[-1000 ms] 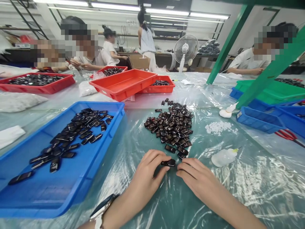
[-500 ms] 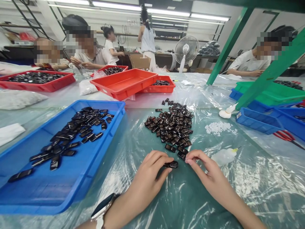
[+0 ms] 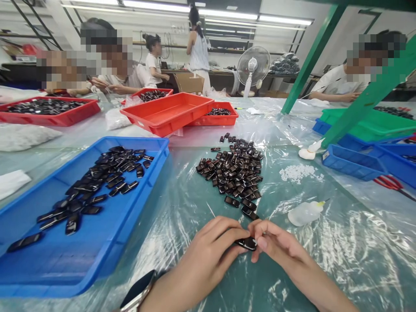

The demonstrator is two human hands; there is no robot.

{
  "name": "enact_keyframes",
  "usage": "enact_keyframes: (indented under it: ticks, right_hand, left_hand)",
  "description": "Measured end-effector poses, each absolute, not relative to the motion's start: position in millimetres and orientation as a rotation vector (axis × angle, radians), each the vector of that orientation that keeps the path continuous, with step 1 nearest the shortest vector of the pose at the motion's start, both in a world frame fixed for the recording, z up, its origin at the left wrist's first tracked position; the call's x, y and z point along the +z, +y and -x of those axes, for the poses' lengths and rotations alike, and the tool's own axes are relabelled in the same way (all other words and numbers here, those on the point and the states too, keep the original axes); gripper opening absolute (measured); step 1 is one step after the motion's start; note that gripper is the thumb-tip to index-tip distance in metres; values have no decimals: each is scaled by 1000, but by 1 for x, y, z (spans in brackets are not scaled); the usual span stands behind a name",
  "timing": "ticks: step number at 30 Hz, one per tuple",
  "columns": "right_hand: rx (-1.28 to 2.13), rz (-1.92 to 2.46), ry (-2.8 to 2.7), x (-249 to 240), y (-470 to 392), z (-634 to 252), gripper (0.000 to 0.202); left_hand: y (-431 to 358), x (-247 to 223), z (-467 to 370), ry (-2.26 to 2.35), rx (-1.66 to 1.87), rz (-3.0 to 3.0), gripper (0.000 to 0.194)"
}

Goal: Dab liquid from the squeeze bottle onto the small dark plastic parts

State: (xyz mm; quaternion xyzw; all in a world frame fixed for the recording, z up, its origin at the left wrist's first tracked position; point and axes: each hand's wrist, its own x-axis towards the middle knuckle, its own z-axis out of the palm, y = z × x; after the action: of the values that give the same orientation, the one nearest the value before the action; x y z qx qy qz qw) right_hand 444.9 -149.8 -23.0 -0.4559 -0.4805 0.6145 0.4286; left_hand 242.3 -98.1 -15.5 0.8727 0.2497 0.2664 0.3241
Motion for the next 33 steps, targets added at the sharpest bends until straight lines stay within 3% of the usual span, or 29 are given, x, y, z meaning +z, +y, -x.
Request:
enact_keyframes:
  ticks: [33]
  right_hand:
    - [1560,952,-1134,-17,-168,-441,18]
  left_hand:
    - [-94,-5,-239,529,786,-2301,20]
